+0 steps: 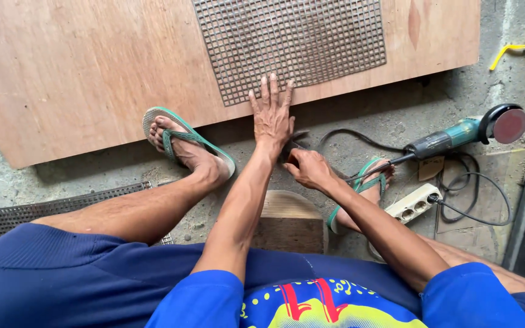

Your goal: Cut a piece of perforated metal mesh using a handheld angle grinder on a plywood surface

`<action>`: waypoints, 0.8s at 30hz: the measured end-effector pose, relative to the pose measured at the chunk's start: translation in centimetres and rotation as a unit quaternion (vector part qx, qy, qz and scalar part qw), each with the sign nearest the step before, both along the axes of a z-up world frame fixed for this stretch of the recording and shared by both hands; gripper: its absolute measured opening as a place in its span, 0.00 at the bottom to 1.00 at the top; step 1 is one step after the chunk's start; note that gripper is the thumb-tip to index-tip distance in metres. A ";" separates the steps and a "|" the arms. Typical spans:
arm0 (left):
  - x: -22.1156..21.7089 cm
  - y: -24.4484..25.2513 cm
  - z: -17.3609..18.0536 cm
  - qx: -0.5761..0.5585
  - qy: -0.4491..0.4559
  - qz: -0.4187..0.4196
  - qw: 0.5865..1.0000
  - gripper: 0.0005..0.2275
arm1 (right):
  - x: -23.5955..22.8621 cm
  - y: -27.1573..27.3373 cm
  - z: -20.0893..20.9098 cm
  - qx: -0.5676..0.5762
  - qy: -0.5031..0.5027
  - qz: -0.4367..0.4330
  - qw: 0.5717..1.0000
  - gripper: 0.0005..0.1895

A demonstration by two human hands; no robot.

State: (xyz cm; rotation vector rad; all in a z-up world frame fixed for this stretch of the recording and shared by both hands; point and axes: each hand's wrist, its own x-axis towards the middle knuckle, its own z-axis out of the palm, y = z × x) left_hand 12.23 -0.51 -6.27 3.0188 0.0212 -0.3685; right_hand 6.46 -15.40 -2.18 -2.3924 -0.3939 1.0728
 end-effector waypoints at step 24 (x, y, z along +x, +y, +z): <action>1.0 5.2 -1.4 0.049 -0.055 -0.020 0.997 0.54 | -0.5 -40.1 -14.3 -0.231 -0.492 -0.594 0.593 0.19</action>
